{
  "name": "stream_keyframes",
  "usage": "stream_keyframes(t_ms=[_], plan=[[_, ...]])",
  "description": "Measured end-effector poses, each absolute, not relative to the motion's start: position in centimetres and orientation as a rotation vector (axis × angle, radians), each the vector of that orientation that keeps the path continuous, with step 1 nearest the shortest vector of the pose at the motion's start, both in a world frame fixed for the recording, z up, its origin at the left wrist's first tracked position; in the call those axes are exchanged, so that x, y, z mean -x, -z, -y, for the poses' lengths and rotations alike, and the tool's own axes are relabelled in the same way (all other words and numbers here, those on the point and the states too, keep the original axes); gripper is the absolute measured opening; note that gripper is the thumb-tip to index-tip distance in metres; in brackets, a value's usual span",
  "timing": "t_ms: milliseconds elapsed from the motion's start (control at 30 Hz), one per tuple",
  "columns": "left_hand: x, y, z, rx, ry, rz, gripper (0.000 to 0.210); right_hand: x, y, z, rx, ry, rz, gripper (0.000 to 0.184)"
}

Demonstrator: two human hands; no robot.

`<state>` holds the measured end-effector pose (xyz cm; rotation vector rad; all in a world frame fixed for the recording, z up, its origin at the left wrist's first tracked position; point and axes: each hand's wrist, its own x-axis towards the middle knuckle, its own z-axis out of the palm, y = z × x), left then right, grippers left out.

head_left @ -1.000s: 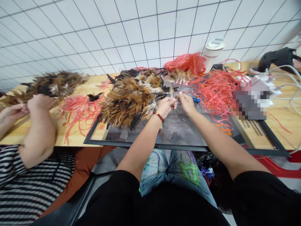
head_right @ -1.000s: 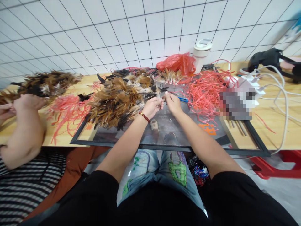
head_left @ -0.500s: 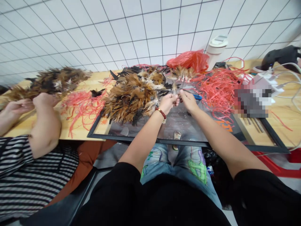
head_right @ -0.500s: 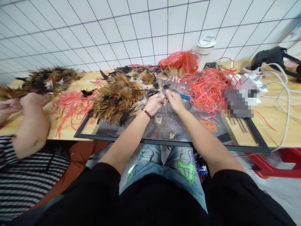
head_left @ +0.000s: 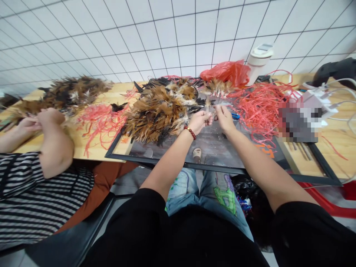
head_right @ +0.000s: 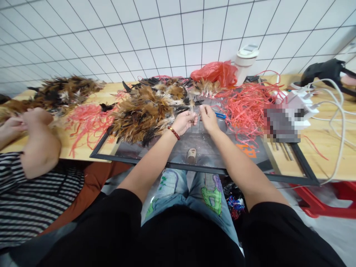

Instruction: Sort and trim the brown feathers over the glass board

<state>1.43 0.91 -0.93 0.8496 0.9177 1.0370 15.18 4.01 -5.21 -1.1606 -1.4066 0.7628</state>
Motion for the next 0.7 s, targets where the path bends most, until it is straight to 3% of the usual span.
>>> stream_keyframes(t_ms=[300, 533, 700], plan=[[-1.46, 1.35, -1.14, -0.874, -1.037, -0.921, 0.023, -15.21, 5.56, -4.28, 1.162, -0.784, 1.425, 0.074], [-1.42, 1.18, -0.91, -0.815, -1.086, -0.893, 0.024, -15.34, 4.9, -3.81, 1.177, -0.823, 1.404, 0.082], [-1.31, 1.15, -0.86, -0.78, -1.096, -0.877, 0.024, -15.21, 4.58, -3.6, 1.124, -0.854, 1.405, 0.072]])
